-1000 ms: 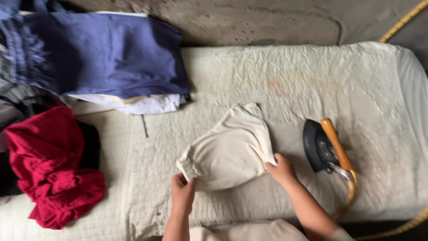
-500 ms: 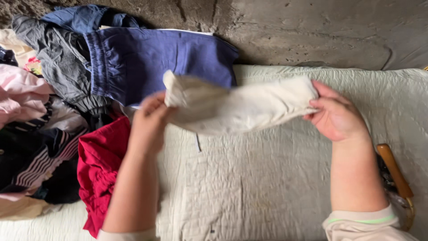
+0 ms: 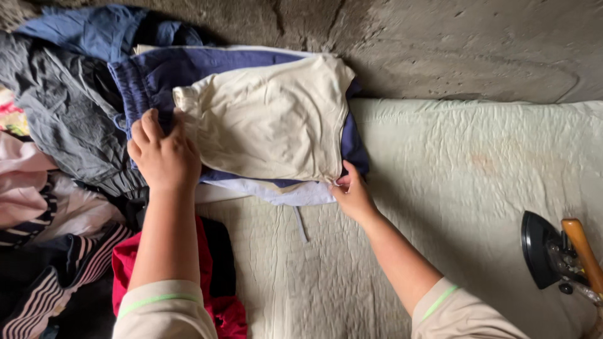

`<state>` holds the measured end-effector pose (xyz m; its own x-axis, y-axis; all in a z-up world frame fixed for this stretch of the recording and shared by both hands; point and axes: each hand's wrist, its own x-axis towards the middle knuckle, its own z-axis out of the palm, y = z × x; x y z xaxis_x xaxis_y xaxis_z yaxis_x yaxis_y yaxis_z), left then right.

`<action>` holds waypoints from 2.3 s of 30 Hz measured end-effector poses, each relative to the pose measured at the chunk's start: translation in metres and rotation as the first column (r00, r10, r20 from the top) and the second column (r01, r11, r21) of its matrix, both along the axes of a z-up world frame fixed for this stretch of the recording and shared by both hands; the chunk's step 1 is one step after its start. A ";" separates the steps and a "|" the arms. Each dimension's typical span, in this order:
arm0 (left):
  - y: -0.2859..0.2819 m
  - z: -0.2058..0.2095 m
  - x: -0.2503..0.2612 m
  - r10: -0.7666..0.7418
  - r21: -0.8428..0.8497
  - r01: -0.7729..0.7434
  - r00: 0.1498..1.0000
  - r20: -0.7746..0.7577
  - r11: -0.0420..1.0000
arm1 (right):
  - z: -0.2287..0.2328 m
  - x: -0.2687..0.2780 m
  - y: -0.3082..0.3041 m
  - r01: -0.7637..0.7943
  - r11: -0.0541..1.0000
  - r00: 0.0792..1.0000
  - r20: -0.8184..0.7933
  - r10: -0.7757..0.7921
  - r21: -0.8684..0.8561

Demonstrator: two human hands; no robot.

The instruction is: The person irons and folds various items of clothing, including tan shorts, blue shorts, white garments, and red shorts, on a padded surface using a handheld iron.

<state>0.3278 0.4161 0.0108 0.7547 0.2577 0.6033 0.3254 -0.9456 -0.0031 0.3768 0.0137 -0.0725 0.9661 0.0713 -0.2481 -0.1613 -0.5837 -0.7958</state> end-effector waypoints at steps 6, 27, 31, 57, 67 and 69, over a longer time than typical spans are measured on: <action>-0.017 0.047 -0.028 -0.138 -0.384 0.139 0.990 0.029 0.913 | -0.025 -0.019 -0.041 -0.004 0.992 0.999 0.039 0.000 0.123; -0.332 0.136 -0.248 -0.415 -0.845 0.241 0.786 0.458 -0.477 | 0.128 -0.186 -0.149 -0.566 0.823 0.797 0.289 0.531 0.048; -0.388 0.184 -0.239 -0.348 -0.701 0.344 0.681 0.644 -0.625 | 0.238 -0.179 -0.195 -0.723 0.616 0.687 0.427 0.588 0.313; -0.389 0.006 -0.256 0.208 -0.693 -0.420 0.905 -0.372 0.586 | 0.057 -0.215 -0.315 -0.796 0.520 0.486 0.185 0.854 -0.310; -0.351 0.209 -0.263 -0.596 -0.731 0.404 0.803 -0.005 0.550 | 0.290 -0.131 -0.414 -0.723 0.689 0.638 0.434 0.636 0.054; -0.353 0.223 -0.254 -0.535 -0.412 0.398 0.788 -0.304 0.820 | 0.311 -0.139 -0.410 -0.672 0.684 0.598 0.337 0.727 -0.284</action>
